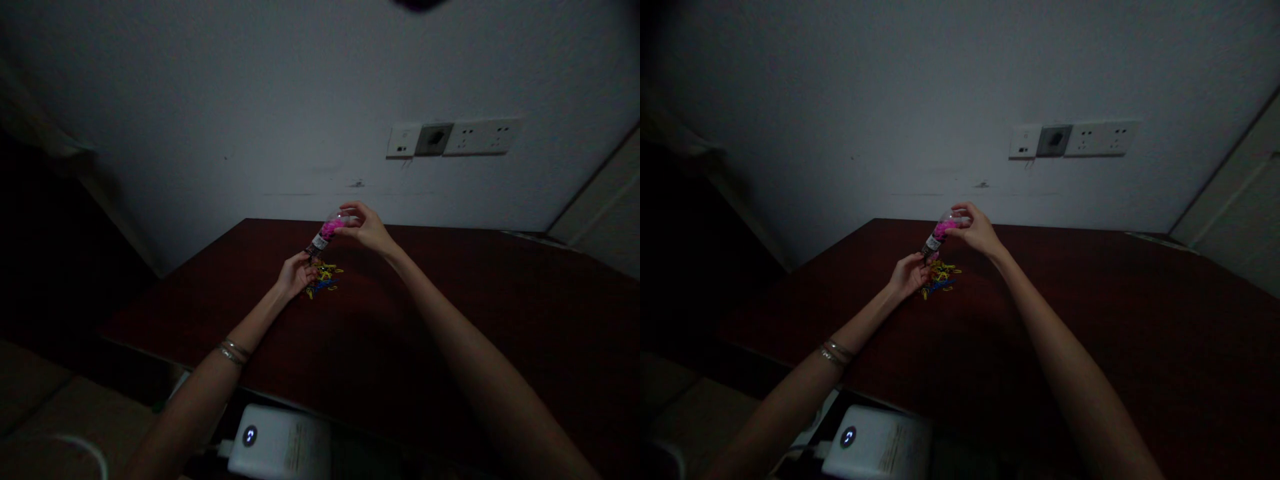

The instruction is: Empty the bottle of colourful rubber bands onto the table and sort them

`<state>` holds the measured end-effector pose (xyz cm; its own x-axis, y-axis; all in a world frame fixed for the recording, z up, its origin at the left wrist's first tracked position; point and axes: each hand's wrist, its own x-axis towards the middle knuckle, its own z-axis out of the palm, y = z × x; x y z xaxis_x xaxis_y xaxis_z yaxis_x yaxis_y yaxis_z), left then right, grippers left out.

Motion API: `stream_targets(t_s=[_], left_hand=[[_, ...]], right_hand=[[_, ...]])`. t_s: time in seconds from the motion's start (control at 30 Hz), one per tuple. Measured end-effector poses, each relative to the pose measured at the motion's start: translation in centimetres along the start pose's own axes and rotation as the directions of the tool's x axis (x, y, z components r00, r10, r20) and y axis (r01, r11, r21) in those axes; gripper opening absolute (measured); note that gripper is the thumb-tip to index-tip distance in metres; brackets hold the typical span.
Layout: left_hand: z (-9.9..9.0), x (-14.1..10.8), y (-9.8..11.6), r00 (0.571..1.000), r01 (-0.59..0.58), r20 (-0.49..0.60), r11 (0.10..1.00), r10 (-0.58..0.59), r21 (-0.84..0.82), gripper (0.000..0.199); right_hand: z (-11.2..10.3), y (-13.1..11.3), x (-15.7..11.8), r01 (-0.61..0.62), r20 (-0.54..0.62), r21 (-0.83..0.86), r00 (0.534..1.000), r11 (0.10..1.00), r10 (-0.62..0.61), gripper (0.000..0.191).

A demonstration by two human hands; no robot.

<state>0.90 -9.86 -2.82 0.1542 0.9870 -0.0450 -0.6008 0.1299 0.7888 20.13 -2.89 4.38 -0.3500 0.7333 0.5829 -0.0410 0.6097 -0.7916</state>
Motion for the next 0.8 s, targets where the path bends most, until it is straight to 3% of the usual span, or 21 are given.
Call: stream_targets(t_s=[0.33, 0.67, 0.8], left_hand=[[-0.1, 0.0, -0.1, 0.999, -0.009, -0.037, 0.999, 0.01, 0.032, 0.032], [1.0, 1.8, 1.0, 0.973, -0.139, -0.127, 0.928, 0.193, 0.347, 0.019], [1.7, 3.1, 1.7, 0.968, -0.133, -0.143, 0.901, 0.208, 0.412, 0.017]], right_hand=[[-1.2, -1.2, 0.0, 0.053, -0.047, -0.093, 0.997, 0.994, -0.057, 0.053], [-1.5, -1.7, -0.1, 0.033, -0.071, -0.051, 0.997, 0.998, -0.037, 0.051], [-2.2, -1.6, 0.2, 0.032, -0.103, -0.061, 0.994, 0.998, -0.038, 0.053]])
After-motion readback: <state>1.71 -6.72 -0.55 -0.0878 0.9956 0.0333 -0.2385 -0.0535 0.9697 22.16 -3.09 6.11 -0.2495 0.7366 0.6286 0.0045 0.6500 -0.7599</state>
